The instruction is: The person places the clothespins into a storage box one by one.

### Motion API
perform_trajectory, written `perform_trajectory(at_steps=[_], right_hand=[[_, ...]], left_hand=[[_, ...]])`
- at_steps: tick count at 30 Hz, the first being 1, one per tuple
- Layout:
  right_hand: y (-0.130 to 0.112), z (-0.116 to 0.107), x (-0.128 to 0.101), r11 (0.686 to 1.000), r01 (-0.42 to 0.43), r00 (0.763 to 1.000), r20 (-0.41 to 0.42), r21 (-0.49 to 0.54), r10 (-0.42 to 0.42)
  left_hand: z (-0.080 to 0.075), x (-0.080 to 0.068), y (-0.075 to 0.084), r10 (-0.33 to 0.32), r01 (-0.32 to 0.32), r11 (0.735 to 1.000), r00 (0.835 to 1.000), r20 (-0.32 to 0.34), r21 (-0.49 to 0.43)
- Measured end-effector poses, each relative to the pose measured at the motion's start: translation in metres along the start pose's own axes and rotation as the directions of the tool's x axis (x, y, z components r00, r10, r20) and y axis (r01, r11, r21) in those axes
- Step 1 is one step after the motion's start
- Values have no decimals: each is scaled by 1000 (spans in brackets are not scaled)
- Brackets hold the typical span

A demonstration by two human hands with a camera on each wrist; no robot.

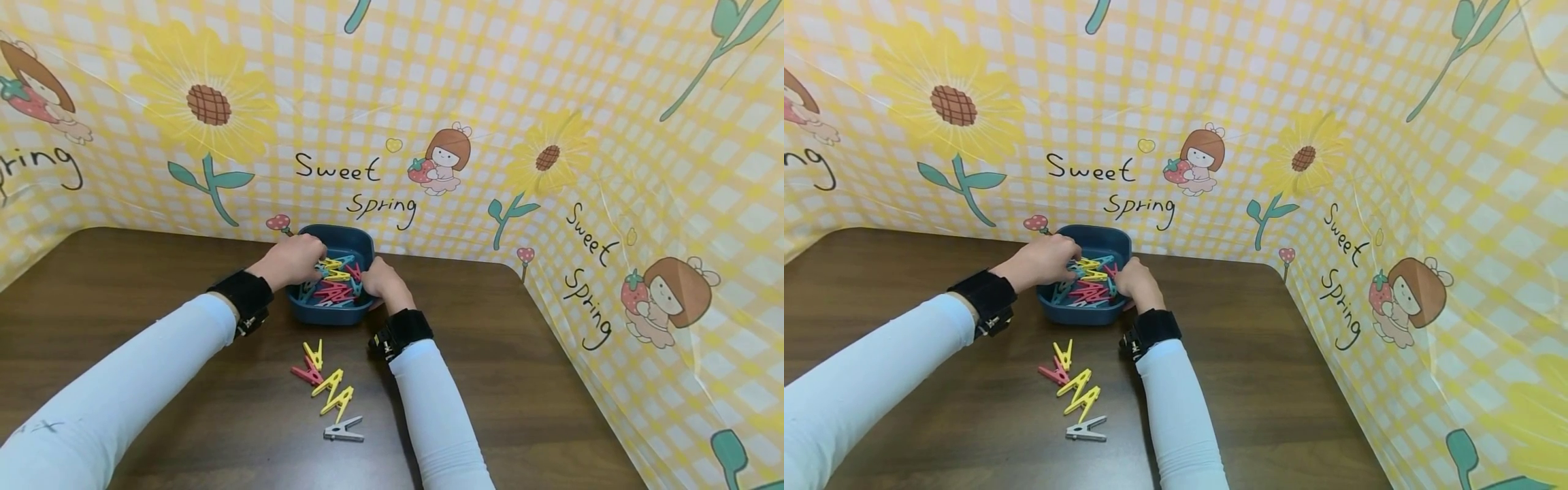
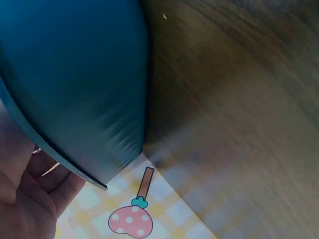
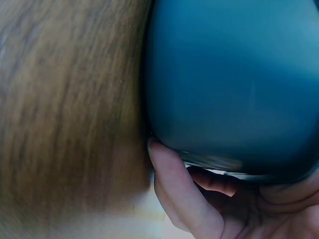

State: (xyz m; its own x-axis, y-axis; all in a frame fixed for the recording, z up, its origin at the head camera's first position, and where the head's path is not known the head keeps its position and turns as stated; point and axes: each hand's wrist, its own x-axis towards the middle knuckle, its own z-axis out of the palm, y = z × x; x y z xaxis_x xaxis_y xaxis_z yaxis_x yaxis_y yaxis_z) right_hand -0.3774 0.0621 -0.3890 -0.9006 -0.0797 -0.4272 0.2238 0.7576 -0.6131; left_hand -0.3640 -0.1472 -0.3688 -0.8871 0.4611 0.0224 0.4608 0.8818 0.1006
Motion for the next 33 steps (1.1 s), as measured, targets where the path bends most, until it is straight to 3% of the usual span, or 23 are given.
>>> perform_trajectory(at_steps=[5,10,18,28,33], right_hand=[[1,-1,0,1000,0,1000,-4,-1,0],[-2,-2,-4,1000,-9,1000,5,6,9],[-2,-2,-4,1000,-9,1000,9,10,9],[-2,-1,-4,1000,-10,1000,1,-6,10],[-4,-2,-5,1000,-21,1000,10,3,21]], left_hand=[[1,-1,1,17,-17,999,1000,-7,29],[1,-7,3,41,-35,997,996,-79,67],[-2,-24,4,58,-54,998,983,-172,28],[-17,-71,22,90,-98,995,961,-262,-16],[-23,-98,29,149,-158,988,944,-294,-6]])
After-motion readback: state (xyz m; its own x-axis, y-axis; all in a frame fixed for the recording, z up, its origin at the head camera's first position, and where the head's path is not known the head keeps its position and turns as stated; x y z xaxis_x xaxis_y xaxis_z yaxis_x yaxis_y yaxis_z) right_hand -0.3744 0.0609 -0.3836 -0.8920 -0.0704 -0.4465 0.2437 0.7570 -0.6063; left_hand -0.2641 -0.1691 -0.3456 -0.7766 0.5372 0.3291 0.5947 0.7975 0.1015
